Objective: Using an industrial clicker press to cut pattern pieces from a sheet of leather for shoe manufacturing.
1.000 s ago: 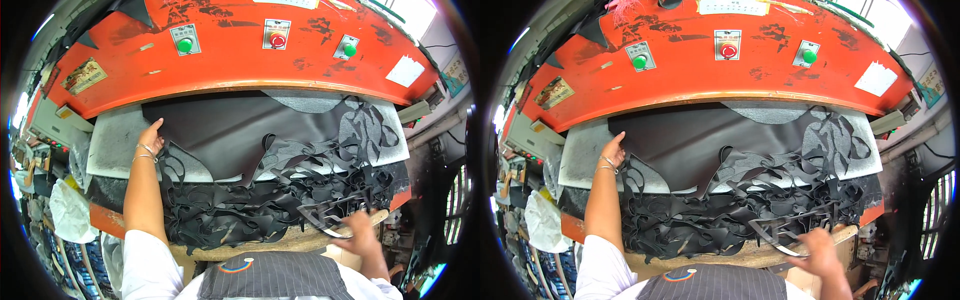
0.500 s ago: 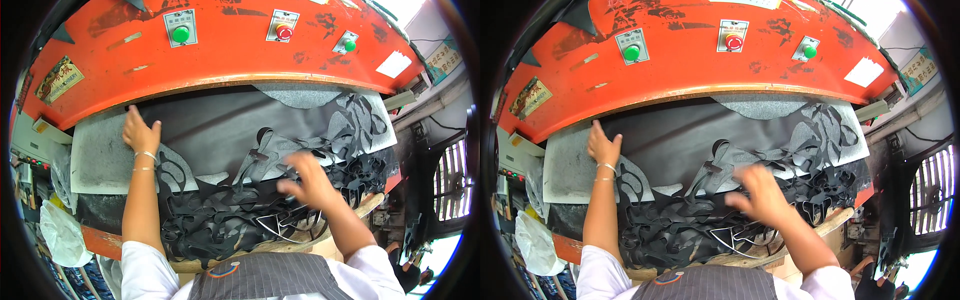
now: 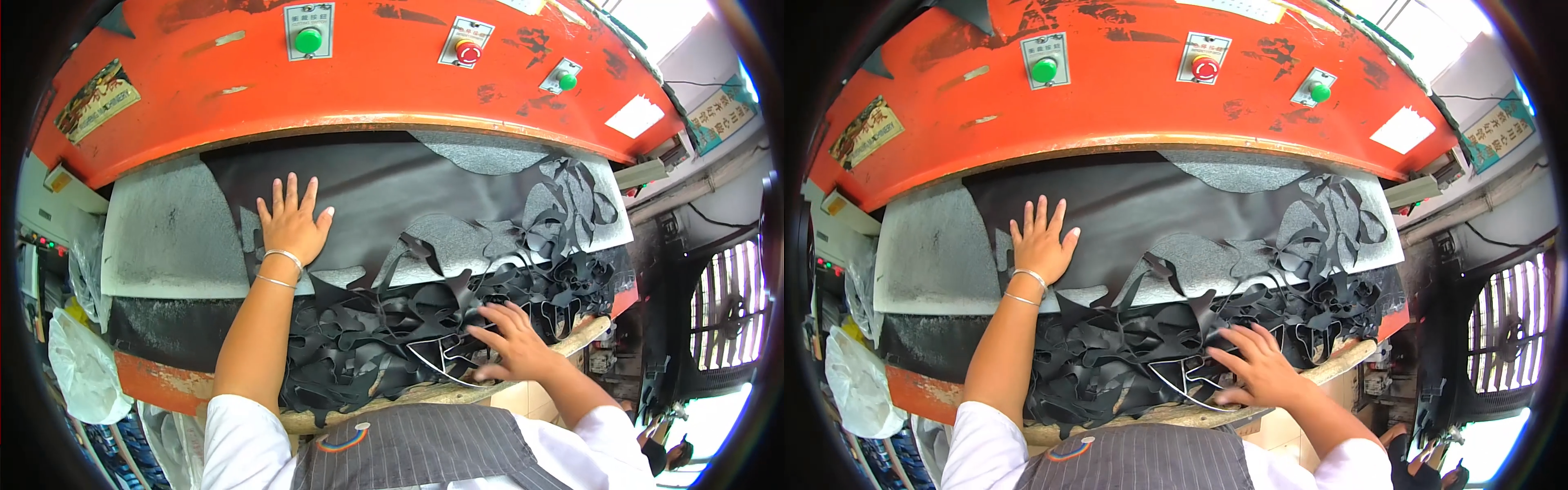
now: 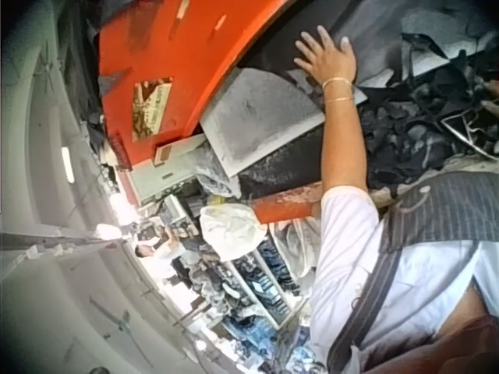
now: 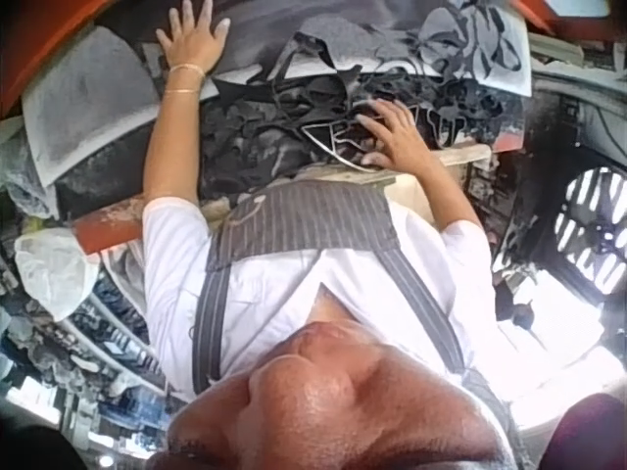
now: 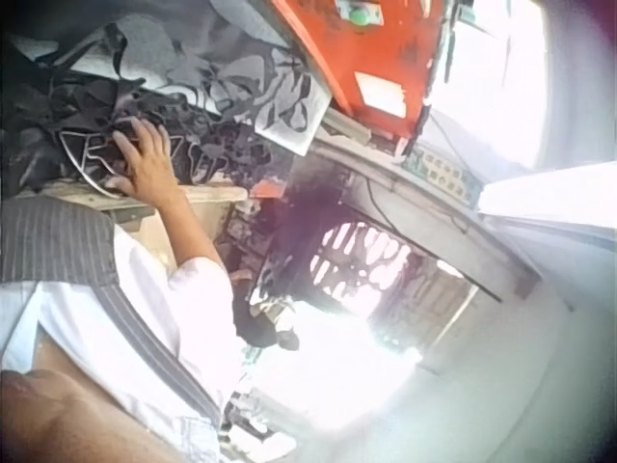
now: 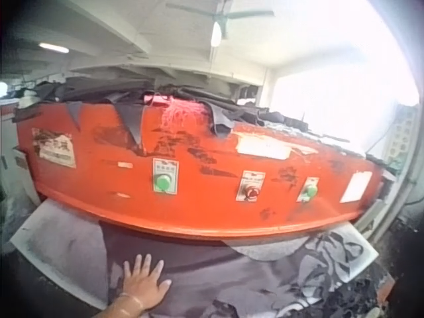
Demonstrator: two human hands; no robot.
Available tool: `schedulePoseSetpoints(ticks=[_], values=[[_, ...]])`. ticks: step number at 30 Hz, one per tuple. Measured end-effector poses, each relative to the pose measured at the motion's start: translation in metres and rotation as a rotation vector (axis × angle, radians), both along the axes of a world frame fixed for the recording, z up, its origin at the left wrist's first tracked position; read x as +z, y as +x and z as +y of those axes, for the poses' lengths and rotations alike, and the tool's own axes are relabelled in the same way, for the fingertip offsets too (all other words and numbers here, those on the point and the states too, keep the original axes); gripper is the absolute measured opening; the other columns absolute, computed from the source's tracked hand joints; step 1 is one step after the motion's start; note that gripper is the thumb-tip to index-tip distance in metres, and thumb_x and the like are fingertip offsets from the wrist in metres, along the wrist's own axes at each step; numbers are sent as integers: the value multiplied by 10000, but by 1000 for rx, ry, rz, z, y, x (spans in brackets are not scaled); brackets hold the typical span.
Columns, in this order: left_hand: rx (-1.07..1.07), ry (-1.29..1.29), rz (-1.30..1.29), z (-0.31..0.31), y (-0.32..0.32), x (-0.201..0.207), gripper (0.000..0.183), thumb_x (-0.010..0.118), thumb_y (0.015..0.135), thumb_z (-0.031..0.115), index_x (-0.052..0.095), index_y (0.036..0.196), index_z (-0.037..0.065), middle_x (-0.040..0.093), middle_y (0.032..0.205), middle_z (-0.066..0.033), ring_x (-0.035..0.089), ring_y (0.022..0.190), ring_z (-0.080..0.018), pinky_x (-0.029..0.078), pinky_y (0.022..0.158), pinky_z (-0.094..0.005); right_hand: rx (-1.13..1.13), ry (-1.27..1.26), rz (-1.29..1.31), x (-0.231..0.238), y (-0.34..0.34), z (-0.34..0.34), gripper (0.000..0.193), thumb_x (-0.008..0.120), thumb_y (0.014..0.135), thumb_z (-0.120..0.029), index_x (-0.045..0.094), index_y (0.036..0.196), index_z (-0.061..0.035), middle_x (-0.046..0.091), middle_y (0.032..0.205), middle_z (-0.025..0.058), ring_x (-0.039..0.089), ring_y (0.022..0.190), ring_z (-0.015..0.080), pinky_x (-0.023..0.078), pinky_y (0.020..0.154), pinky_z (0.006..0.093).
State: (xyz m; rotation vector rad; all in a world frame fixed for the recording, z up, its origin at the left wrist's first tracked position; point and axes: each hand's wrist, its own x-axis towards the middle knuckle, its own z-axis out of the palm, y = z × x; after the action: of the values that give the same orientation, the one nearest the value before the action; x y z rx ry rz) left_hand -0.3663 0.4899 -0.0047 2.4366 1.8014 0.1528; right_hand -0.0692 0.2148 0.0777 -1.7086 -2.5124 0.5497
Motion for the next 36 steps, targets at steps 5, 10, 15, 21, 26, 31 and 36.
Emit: schedulePoseSetpoints(ticks=[5, 10, 15, 21, 26, 31, 36], values=[[-185, -7, 9, -50, 26, 5, 586, 415, 956, 486, 332, 1489, 259, 213, 1576, -139, 143, 1448, -407, 106, 1119, -644, -108, -231, -5, 5, 38, -55, 814, 703, 718, -573, 475, 1369, -141, 473, 1361, 156, 399, 1305, 369, 265, 1103, 532], [-630, -223, -26, -120, 38, 14, 514, 488, 939, 278, 406, 1442, 338, 204, 1589, -64, 105, 1455, -418, 62, 1100, -694, 231, -97, -54, 8, 37, -35, 673, 801, 632, -356, 592, 1196, -56, 565, 1155, 104, 525, 1098, 291, 371, 1033, 452], [-751, -279, -212, -132, 0, 12, 318, 574, 879, 184, 668, 1178, 237, 358, 1522, -74, 213, 1445, -355, 123, 1133, -623, 146, -346, 263, 62, 33, -30, 553, 860, 642, -328, 663, 1031, 12, 573, 1088, 128, 565, 1004, 291, 454, 914, 375], [-263, -6, -607, -94, -41, 9, 307, 568, 871, 152, 650, 1162, 96, 580, 1305, -131, 450, 1312, -315, 249, 1124, -516, 210, -212, 312, 145, 9, 33, 683, 897, 606, -365, 593, 1030, 77, 546, 1043, 167, 572, 973, 308, 486, 841, 388], [-77, 89, -396, -104, -54, -27, 469, 549, 890, 226, 537, 1314, 26, 428, 1446, -191, 328, 1393, -324, 193, 1155, -500, 258, 130, 255, 53, -84, 141, 659, 816, 701, -363, 544, 1107, 80, 499, 1151, 205, 528, 1057, 365, 459, 912, 412], [-58, 62, -673, -112, -53, -26, 381, 584, 858, 160, 504, 1207, 31, 493, 1390, -194, 378, 1360, -348, 223, 1149, -474, 322, 202, 119, -21, -116, 202, 606, 785, 714, -330, 556, 1124, 51, 508, 1184, 155, 503, 1108, 339, 424, 960, 400], [-46, 90, -750, -102, -58, -30, 278, 609, 836, 118, 456, 1058, 52, 531, 1335, -219, 397, 1344, -361, 236, 1140, -481, 314, 186, 60, -47, -123, 213, 617, 796, 689, -333, 564, 1122, 40, 513, 1191, 147, 499, 1126, 321, 420, 972, 409]])
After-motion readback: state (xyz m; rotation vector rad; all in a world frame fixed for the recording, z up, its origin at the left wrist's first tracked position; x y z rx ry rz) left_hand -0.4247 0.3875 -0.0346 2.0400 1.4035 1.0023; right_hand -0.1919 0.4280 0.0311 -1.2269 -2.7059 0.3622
